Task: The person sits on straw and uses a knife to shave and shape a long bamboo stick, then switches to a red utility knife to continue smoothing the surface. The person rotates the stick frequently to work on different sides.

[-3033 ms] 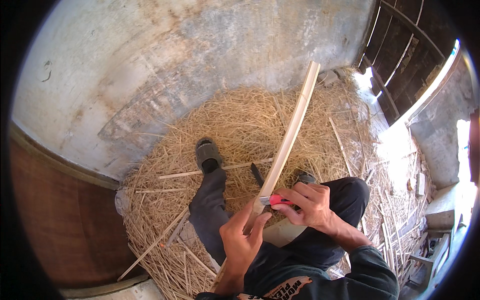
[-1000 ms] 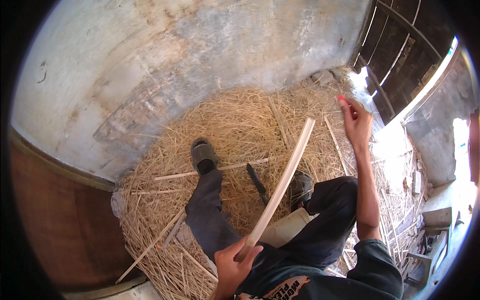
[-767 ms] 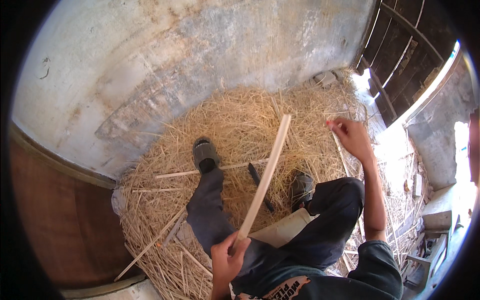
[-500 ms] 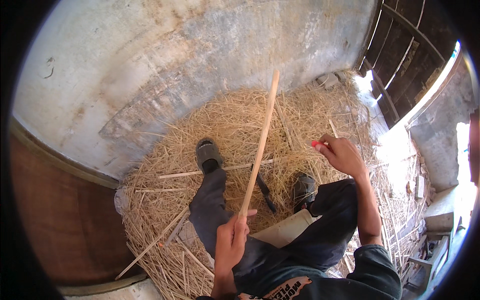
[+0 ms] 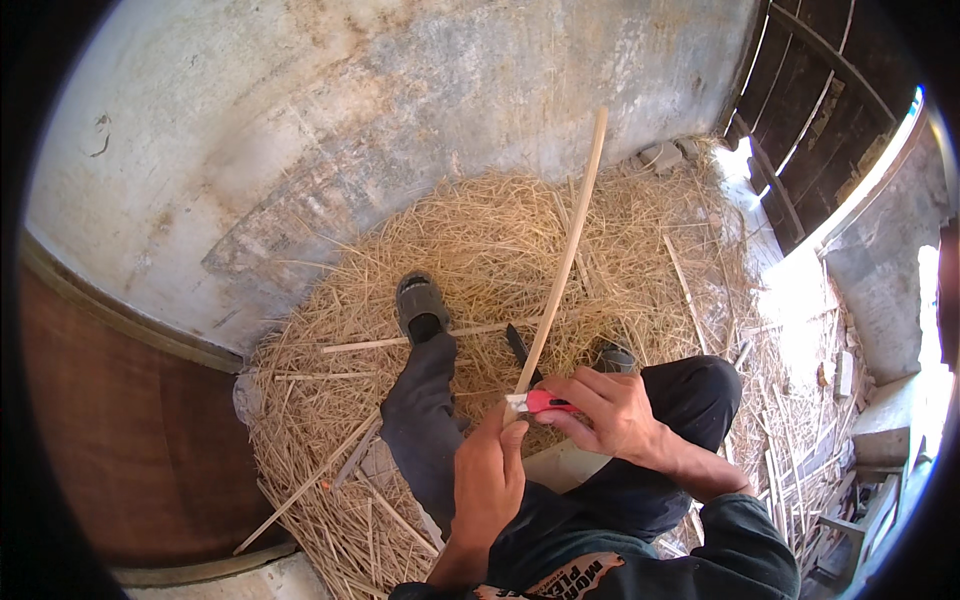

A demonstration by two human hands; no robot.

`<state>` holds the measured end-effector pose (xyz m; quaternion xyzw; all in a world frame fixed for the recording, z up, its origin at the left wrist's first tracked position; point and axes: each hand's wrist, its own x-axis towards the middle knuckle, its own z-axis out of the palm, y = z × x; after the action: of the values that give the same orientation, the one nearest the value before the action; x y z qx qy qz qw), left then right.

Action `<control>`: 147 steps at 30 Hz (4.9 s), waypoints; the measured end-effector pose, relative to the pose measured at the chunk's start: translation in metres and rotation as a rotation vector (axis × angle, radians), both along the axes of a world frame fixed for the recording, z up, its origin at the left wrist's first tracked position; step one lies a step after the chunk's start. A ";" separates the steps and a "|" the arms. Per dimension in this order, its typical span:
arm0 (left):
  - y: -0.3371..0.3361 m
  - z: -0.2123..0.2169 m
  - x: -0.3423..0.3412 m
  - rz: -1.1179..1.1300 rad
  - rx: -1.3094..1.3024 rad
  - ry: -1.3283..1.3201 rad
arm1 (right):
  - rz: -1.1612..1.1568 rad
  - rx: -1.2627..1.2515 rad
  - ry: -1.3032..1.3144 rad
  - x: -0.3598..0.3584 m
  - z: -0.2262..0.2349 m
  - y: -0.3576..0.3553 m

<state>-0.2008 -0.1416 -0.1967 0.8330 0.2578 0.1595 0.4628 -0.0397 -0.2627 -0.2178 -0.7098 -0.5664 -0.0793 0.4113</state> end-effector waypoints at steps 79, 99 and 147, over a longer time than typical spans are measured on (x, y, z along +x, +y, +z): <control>-0.007 -0.017 -0.015 0.102 -0.027 -0.090 | -0.158 -0.022 -0.087 0.031 0.005 -0.007; -0.018 -0.031 -0.080 0.038 -0.225 0.195 | -0.749 0.046 0.094 0.198 0.024 -0.023; 0.044 0.021 -0.015 -0.056 0.388 0.025 | -0.322 0.017 0.111 0.083 0.030 -0.011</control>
<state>-0.2161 -0.0975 -0.1755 0.9154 0.2047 0.1827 0.2944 0.0436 -0.2736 -0.1880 -0.7911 -0.4211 -0.1098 0.4299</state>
